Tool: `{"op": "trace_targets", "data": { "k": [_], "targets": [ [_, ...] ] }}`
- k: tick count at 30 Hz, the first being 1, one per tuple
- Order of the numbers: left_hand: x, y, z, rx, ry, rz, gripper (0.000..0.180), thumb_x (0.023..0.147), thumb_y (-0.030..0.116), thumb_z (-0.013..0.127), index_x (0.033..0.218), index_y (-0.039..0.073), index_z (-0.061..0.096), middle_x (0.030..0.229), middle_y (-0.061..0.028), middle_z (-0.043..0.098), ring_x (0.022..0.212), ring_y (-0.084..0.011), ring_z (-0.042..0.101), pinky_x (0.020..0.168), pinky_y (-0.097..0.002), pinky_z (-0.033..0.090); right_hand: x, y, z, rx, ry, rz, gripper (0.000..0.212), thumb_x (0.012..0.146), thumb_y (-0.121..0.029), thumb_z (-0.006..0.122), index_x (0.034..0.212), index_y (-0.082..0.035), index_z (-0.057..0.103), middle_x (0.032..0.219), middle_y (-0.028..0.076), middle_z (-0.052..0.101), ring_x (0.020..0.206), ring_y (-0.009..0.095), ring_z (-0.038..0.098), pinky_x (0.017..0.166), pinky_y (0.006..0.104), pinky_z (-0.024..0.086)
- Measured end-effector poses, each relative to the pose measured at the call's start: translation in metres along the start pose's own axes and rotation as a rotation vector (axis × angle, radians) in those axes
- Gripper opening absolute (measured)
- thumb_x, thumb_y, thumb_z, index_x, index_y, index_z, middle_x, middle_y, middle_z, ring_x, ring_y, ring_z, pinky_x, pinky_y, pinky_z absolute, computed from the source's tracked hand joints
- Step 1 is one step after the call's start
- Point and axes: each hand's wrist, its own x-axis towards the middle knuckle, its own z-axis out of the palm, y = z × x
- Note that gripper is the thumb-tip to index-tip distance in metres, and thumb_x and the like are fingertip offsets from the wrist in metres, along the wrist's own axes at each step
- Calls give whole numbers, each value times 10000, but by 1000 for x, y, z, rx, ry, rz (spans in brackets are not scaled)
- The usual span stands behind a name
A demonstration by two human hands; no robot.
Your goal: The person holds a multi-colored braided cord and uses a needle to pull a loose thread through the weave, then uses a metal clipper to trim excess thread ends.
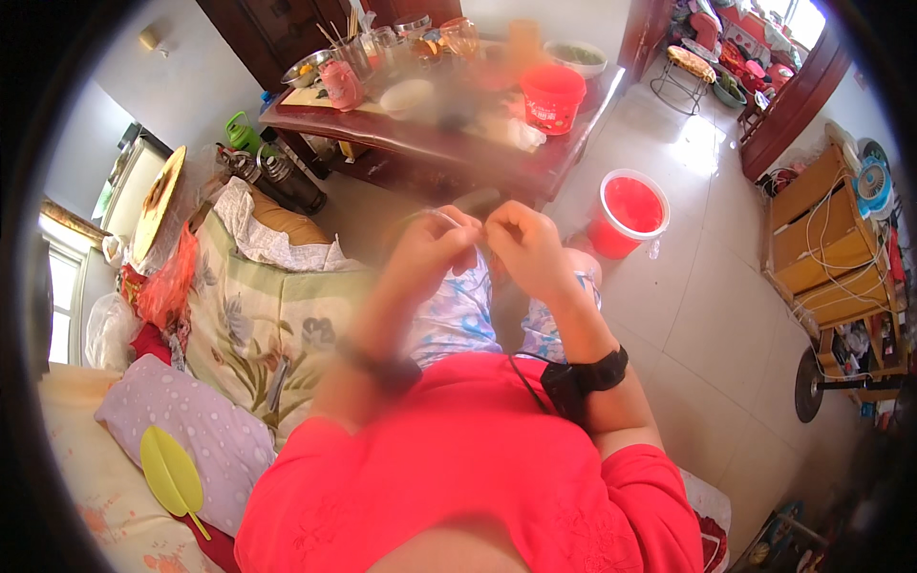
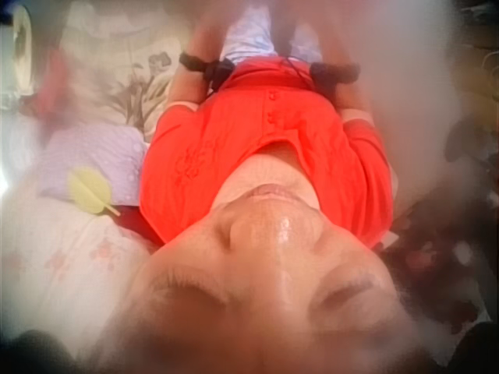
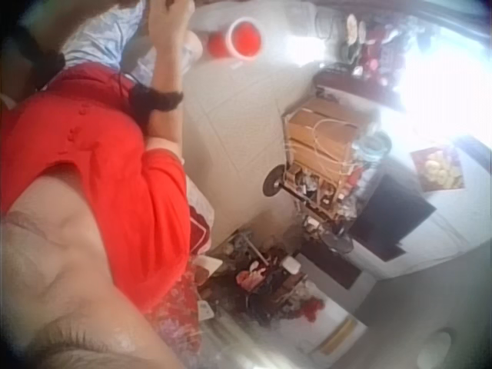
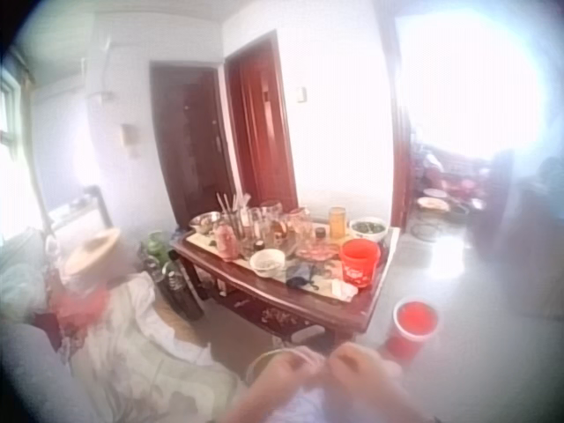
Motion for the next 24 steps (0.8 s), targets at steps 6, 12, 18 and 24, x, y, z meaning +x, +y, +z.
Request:
{"op": "trace_targets", "data": {
  "k": [6, 12, 18, 24],
  "targets": [
    [1, -8, 8, -286, 156, -21, 100, 856, 126, 592, 809, 48, 549, 703, -43, 575, 419, -65, 450, 374, -194, 320, 5, -1, -1, -40, -74, 26, 109, 851, -71, 529, 802, 22, 558, 645, 45, 547, 551, 91, 502, 490, 245, 399],
    [4, -6, 2, -327, 12, -178, 132, 838, 129, 629, 794, 54, 529, 706, -23, 554, 399, -48, 406, 354, -188, 280, 8, 12, -4, -110, 55, -45, 96, 845, -67, 533, 801, 15, 555, 650, 50, 558, 546, 82, 498, 475, 237, 385],
    [2, -6, -6, -127, -76, -219, 98, 813, 100, 643, 823, 48, 561, 668, 10, 518, 442, -45, 433, 376, -178, 287, 4, 1, -2, 62, 79, 20, 97, 886, -46, 486, 820, 1, 539, 620, 1, 495, 490, 46, 442, 433, 196, 325],
    [6, -15, -5, -302, 92, -131, 76, 833, 113, 608, 865, 51, 578, 696, -6, 561, 458, -48, 452, 391, -174, 316, 7, 8, -3, 7, 55, 14, 99, 889, -48, 490, 816, -3, 539, 600, -15, 474, 468, 39, 422, 419, 190, 306]
  ]
}}
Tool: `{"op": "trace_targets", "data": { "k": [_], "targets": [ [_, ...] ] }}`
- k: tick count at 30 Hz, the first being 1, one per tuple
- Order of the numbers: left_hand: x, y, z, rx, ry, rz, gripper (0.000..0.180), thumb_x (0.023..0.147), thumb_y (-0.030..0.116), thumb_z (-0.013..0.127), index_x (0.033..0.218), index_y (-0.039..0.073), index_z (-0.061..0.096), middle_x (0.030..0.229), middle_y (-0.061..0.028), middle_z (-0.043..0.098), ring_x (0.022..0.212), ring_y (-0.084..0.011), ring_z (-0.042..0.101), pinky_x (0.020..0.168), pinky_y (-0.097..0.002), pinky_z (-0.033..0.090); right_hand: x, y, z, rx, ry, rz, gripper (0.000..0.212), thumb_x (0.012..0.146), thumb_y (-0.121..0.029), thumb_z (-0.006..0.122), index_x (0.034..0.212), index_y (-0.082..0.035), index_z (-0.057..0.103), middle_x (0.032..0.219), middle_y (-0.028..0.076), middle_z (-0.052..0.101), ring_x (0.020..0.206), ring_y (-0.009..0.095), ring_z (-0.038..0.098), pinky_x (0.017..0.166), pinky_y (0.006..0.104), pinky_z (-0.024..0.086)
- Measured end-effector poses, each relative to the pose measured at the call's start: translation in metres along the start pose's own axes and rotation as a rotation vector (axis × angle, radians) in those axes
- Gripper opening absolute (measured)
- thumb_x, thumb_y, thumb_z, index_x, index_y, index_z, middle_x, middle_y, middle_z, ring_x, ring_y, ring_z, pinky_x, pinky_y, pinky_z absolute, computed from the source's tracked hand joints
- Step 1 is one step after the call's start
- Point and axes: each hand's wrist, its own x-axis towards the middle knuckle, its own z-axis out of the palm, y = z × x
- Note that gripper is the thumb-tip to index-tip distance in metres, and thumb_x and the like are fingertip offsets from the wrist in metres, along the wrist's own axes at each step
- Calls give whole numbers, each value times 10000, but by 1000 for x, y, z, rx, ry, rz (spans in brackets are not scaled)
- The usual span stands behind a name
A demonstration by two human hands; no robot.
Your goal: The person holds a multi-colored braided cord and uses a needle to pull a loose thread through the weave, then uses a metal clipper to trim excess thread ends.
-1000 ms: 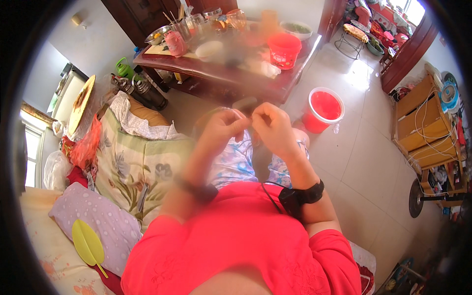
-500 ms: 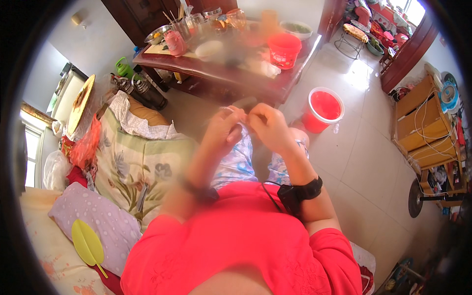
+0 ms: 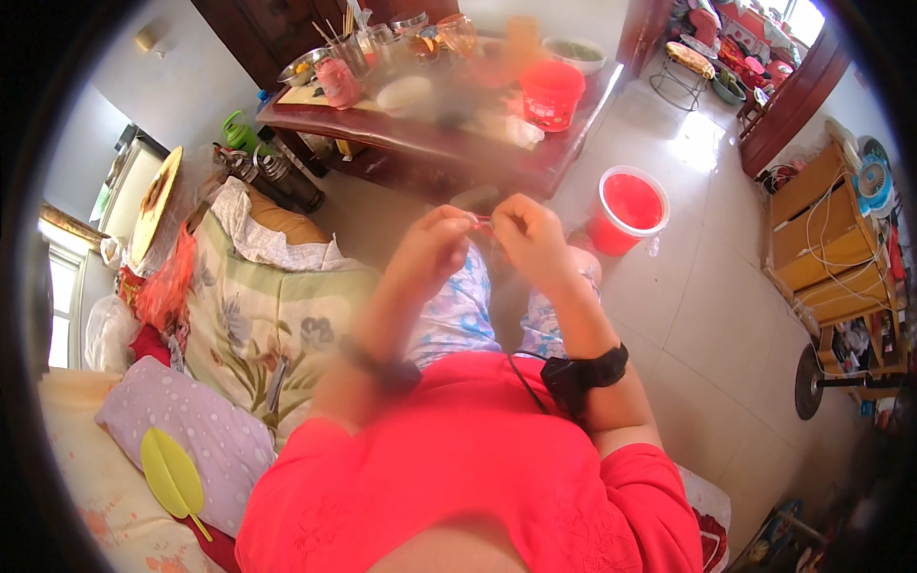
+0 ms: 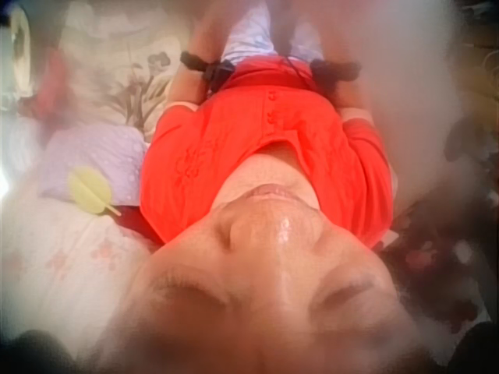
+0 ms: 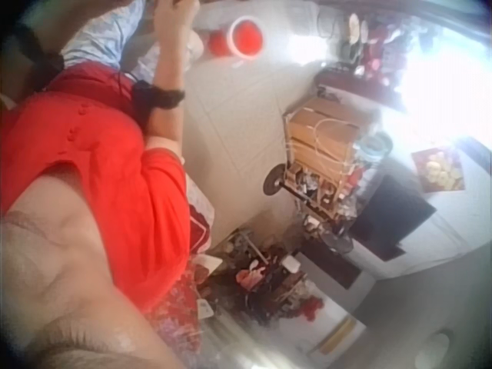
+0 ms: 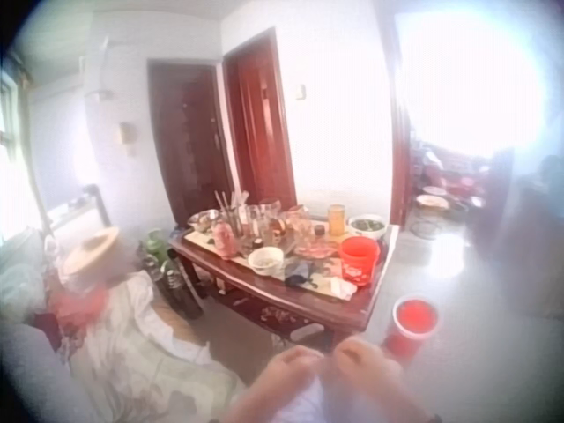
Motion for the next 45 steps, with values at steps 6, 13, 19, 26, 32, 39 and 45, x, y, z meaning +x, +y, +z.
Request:
{"op": "trace_targets", "data": {
  "k": [6, 13, 19, 26, 32, 39, 45],
  "targets": [
    [1, 0, 2, -326, -46, -66, 66, 879, 117, 539, 868, 57, 566, 690, -10, 561, 402, -51, 406, 346, -177, 267, 1, 1, 0, -7, 27, -46, 95, 881, -37, 491, 803, -1, 532, 585, -17, 465, 460, 38, 416, 416, 190, 302],
    [0, -4, -2, 196, -27, -16, 88, 873, 137, 560, 857, 50, 554, 645, 3, 526, 390, -44, 406, 341, -178, 274, 0, -8, -2, 141, 75, 22, 114, 890, -58, 484, 828, 12, 550, 621, 5, 509, 465, 41, 419, 415, 195, 299],
    [1, -12, 10, 345, 89, 66, 91, 846, 124, 551, 847, 34, 539, 675, -22, 566, 439, -66, 493, 381, -182, 345, -1, 2, -3, 319, -100, 69, 140, 900, -97, 492, 857, 17, 561, 682, 25, 550, 448, 44, 425, 396, 187, 291],
    [8, -6, 8, 213, 244, 189, 72, 857, 91, 491, 841, 34, 531, 713, -68, 601, 443, -73, 488, 385, -193, 348, 5, -2, 1, 322, -199, 143, 159, 908, -131, 503, 828, 1, 539, 683, 13, 531, 411, 44, 397, 381, 188, 287],
    [6, 15, 8, -155, -26, -7, 54, 849, 77, 526, 847, 28, 549, 733, -58, 594, 421, -53, 418, 372, -178, 299, 8, -5, -3, 230, -118, 68, 113, 896, -98, 521, 844, -1, 544, 667, 7, 531, 456, 42, 427, 410, 186, 309],
    [3, 3, 0, 27, -107, -222, 236, 880, 265, 606, 842, 31, 607, 693, 0, 542, 416, -37, 356, 378, -182, 246, 6, 4, 0, 24, -37, -32, 30, 878, -25, 533, 880, -2, 552, 670, -2, 548, 523, 36, 473, 435, 181, 342],
    [3, 2, -2, -119, -24, -114, 201, 896, 225, 581, 865, 28, 612, 666, 17, 513, 404, -37, 344, 364, -186, 235, 0, -18, 0, 146, -92, 173, 122, 900, -116, 535, 909, 2, 566, 655, 2, 549, 465, 47, 459, 411, 186, 338]
  ]
}}
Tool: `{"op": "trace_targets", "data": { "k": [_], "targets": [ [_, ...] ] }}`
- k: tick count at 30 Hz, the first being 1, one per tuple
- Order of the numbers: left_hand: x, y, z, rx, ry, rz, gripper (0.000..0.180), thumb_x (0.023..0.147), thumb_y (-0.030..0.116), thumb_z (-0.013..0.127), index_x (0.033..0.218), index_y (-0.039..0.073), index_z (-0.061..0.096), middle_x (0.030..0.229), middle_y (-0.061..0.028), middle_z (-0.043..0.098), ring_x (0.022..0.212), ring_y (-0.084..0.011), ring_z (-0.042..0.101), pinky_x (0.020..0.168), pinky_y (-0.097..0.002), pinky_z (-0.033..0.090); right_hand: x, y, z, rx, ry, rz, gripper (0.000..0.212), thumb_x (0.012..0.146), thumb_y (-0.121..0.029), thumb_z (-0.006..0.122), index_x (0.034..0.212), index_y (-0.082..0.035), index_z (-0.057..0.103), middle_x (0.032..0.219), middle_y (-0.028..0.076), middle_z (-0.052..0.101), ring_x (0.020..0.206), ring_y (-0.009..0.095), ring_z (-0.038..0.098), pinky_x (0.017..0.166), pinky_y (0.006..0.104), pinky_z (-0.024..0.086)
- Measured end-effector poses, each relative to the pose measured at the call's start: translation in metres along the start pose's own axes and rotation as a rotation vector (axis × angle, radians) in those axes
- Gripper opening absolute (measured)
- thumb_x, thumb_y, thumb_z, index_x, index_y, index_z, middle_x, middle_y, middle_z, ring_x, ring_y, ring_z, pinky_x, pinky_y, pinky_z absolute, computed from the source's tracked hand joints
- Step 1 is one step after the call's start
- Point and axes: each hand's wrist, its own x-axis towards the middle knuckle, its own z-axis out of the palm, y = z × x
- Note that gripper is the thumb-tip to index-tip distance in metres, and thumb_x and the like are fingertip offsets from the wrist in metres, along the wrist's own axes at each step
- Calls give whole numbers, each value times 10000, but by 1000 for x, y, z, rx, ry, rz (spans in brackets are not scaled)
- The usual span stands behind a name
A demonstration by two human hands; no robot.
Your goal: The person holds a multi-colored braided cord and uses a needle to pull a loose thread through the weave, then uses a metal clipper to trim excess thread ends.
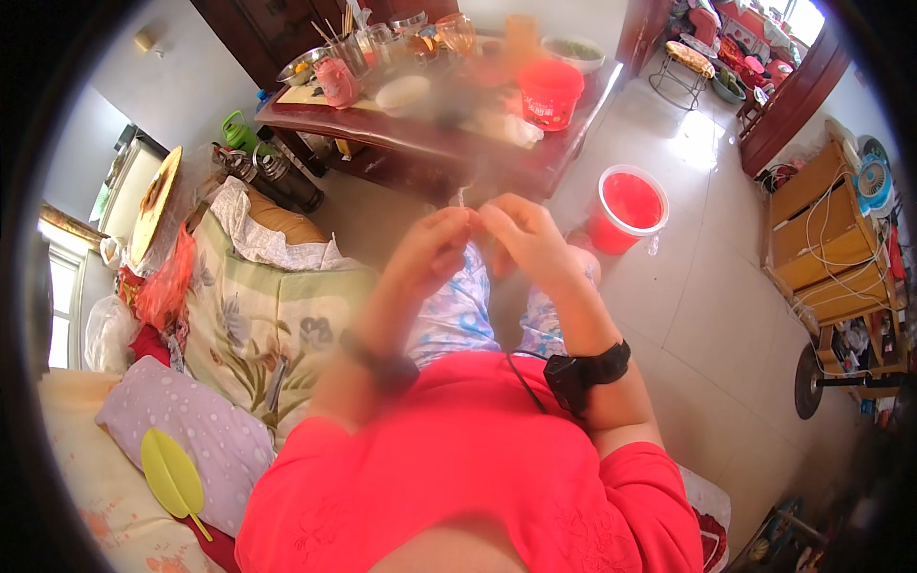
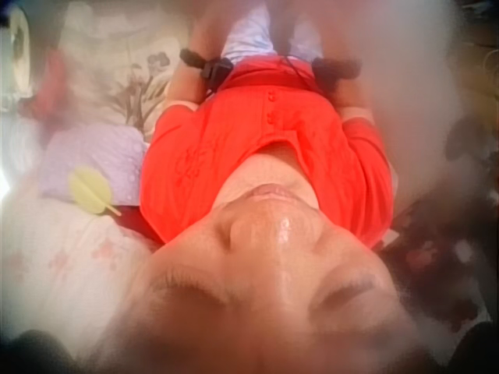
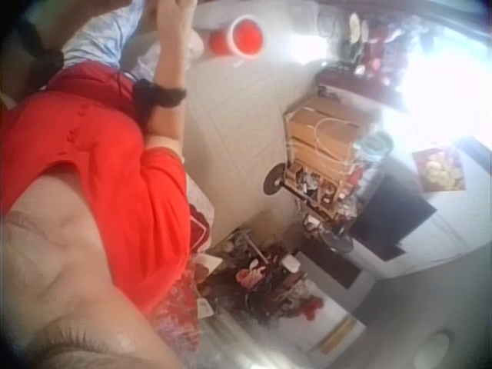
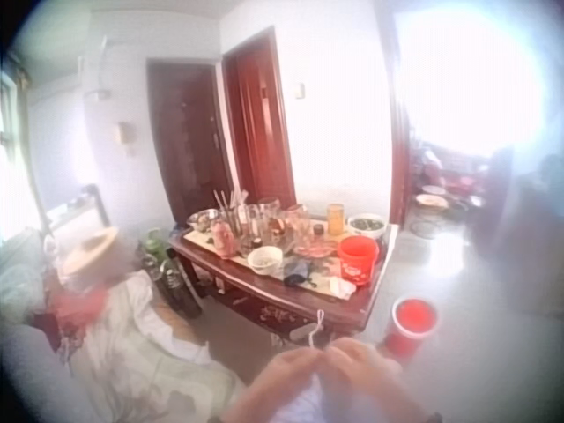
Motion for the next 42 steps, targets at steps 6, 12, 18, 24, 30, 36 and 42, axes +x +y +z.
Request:
{"op": "trace_targets", "data": {
  "k": [6, 12, 18, 24, 30, 36, 42],
  "targets": [
    [7, 1, -14, -35, -11, 138, 185, 908, 239, 558, 904, 59, 600, 707, 12, 545, 542, -64, 463, 487, -201, 365, 0, 8, -3, -108, -77, 20, 166, 895, -142, 550, 860, 13, 597, 614, 5, 532, 425, 46, 427, 392, 183, 315],
    [10, 14, -31, -221, 82, 276, 182, 919, 254, 536, 849, 94, 588, 792, -9, 594, 768, -104, 544, 702, -258, 434, 1, 12, -10, -207, -69, 58, 189, 888, -140, 552, 837, 25, 629, 591, 5, 512, 423, 39, 405, 386, 187, 299],
    [9, 21, -30, -385, 31, 291, 153, 892, 233, 581, 887, 81, 602, 760, -13, 601, 742, -121, 550, 712, -267, 449, 0, 9, -10, -290, -65, 37, 211, 890, -164, 560, 853, 26, 646, 574, -10, 490, 434, 35, 399, 398, 188, 293],
    [11, 19, -36, -403, 30, 284, 178, 880, 211, 600, 958, 50, 597, 697, -1, 579, 686, -109, 525, 669, -249, 433, 3, 18, -7, -337, 17, -239, 210, 896, -171, 567, 899, 18, 657, 578, -40, 471, 467, 23, 398, 422, 182, 293],
    [5, 19, -26, -282, -9, 314, 235, 893, 202, 580, 1038, 18, 570, 639, 15, 513, 680, -92, 503, 653, -231, 418, 2, 14, -11, -308, 32, -44, 135, 858, -116, 608, 915, -4, 657, 630, -42, 495, 501, 18, 411, 434, 181, 297],
    [4, 19, -28, -249, 41, 346, 212, 890, 186, 580, 1033, 29, 578, 658, 14, 526, 704, -101, 513, 672, -246, 429, -1, 14, -11, -315, 31, -165, 59, 827, -52, 618, 857, -1, 613, 669, -38, 521, 533, 20, 435, 461, 180, 331],
    [5, 19, -39, -486, -80, 328, 180, 922, 148, 472, 1051, 55, 557, 807, -47, 585, 805, -177, 548, 756, -309, 436, 5, 26, -16, -373, 61, -235, 68, 790, -62, 622, 827, -7, 610, 722, 19, 587, 645, 75, 535, 570, 231, 427]
  ]
}}
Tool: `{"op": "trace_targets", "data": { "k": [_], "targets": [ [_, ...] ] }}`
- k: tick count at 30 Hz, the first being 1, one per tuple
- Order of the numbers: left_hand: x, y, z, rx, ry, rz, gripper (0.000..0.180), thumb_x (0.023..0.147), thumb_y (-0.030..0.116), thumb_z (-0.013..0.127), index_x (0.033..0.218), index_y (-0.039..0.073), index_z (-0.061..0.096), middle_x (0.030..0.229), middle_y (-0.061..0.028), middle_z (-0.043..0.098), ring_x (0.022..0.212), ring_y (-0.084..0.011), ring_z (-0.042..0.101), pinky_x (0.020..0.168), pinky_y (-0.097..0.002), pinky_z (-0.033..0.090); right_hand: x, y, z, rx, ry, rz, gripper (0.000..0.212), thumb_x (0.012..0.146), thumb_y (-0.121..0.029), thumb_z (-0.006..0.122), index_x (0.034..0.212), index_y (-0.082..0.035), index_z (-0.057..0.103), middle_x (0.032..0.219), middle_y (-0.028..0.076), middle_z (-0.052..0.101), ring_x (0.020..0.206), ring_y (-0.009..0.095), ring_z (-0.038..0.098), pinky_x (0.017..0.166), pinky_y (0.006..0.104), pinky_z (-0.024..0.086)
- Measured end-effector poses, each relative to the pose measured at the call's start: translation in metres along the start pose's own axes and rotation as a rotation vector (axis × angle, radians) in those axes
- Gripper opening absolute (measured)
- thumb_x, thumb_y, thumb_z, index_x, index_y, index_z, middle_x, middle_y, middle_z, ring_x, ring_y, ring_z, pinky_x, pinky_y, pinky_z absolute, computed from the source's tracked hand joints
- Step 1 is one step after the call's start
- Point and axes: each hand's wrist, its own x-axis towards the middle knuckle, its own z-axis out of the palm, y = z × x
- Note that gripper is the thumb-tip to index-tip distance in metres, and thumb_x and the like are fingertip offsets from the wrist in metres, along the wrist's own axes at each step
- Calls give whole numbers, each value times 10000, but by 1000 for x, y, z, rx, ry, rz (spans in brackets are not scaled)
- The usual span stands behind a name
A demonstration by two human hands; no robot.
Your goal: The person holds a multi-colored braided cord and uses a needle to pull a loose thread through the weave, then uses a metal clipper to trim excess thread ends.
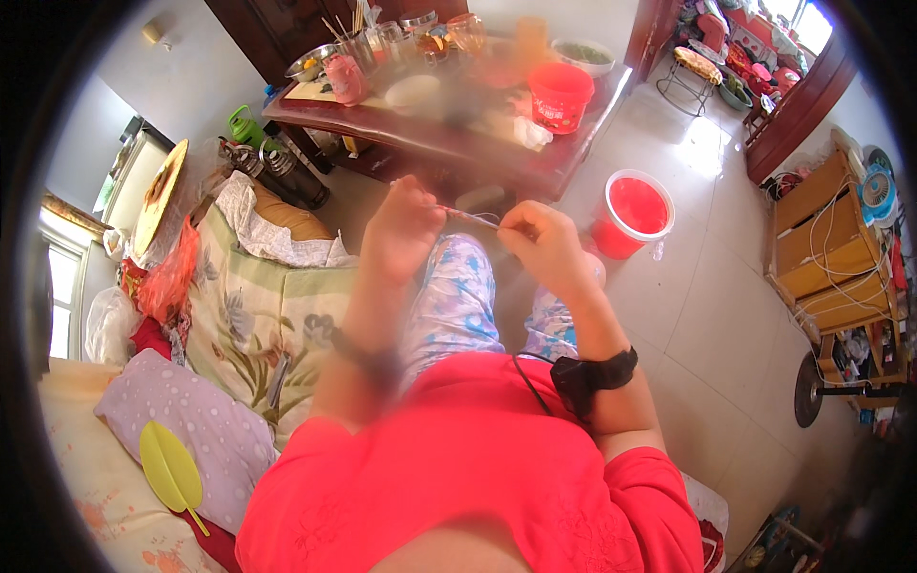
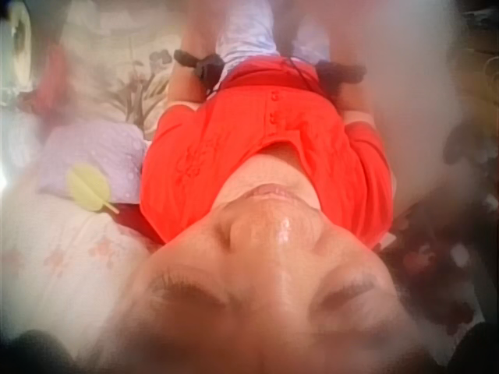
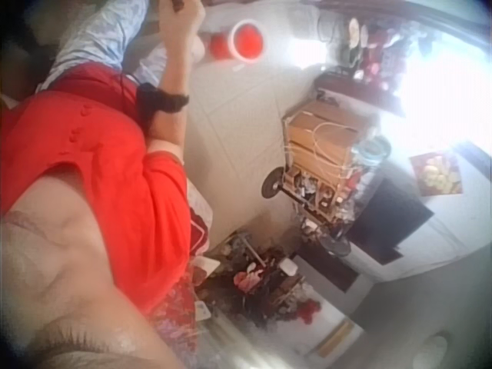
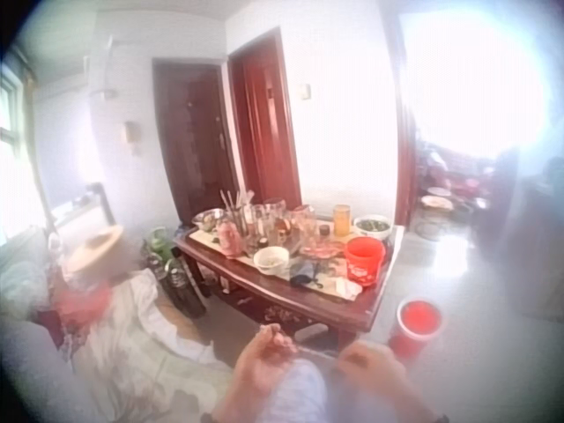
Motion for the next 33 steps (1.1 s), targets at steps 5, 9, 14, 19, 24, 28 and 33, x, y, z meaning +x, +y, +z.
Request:
{"op": "trace_targets", "data": {
  "k": [5, 9, 14, 19, 24, 28, 33],
  "targets": [
    [-4, -5, 11, -95, -33, -62, 136, 902, 175, 557, 994, 83, 597, 751, 13, 598, 826, -125, 585, 708, -295, 474, 1, -5, 1, -48, 26, 46, 57, 800, -45, 599, 823, 3, 579, 791, 19, 593, 679, 73, 536, 578, 224, 429],
    [-6, -12, 8, 134, -23, -1, 147, 911, 187, 543, 1015, 90, 582, 734, 20, 586, 810, -119, 595, 746, -310, 495, 0, -24, 0, 667, -49, 19, 15, 838, 5, 530, 830, -7, 527, 913, 68, 542, 797, 118, 533, 637, 242, 417],
    [-8, -25, 17, 40, -94, -113, 157, 918, 194, 532, 1023, 84, 573, 731, 19, 583, 759, -117, 597, 747, -308, 500, 0, -24, -1, 1191, -248, -15, 27, 858, -24, 504, 833, -28, 515, 889, 73, 545, 727, 123, 539, 587, 236, 415],
    [-4, -28, 10, 105, -158, -73, 174, 930, 179, 510, 1023, 46, 572, 746, -10, 585, 699, -134, 586, 707, -278, 488, -3, -40, 10, 271, -91, 262, 185, 903, -139, 515, 912, 25, 600, 631, -5, 496, 454, 41, 370, 408, 199, 277],
    [-7, -28, 14, 284, -31, -42, 181, 935, 164, 500, 1016, 21, 573, 786, -48, 590, 690, -142, 575, 685, -269, 477, -3, -31, 3, 216, -331, 273, 197, 891, -155, 549, 919, 17, 640, 616, -42, 482, 488, 20, 373, 428, 182, 267],
    [-8, -25, 17, 239, -34, -11, 178, 933, 158, 503, 1009, 17, 580, 796, -52, 590, 694, -141, 574, 683, -261, 473, -4, -27, 2, 121, -247, 102, 193, 883, -154, 554, 891, 24, 628, 641, -26, 512, 481, 22, 376, 445, 182, 288],
    [-8, -25, 17, 257, -50, -19, 190, 932, 170, 506, 1026, 22, 578, 809, -48, 593, 704, -140, 577, 687, -262, 473, -6, -40, 3, 256, -272, 221, 202, 894, -160, 535, 901, 30, 605, 639, 1, 538, 443, 37, 397, 432, 186, 309]
  ]
}}
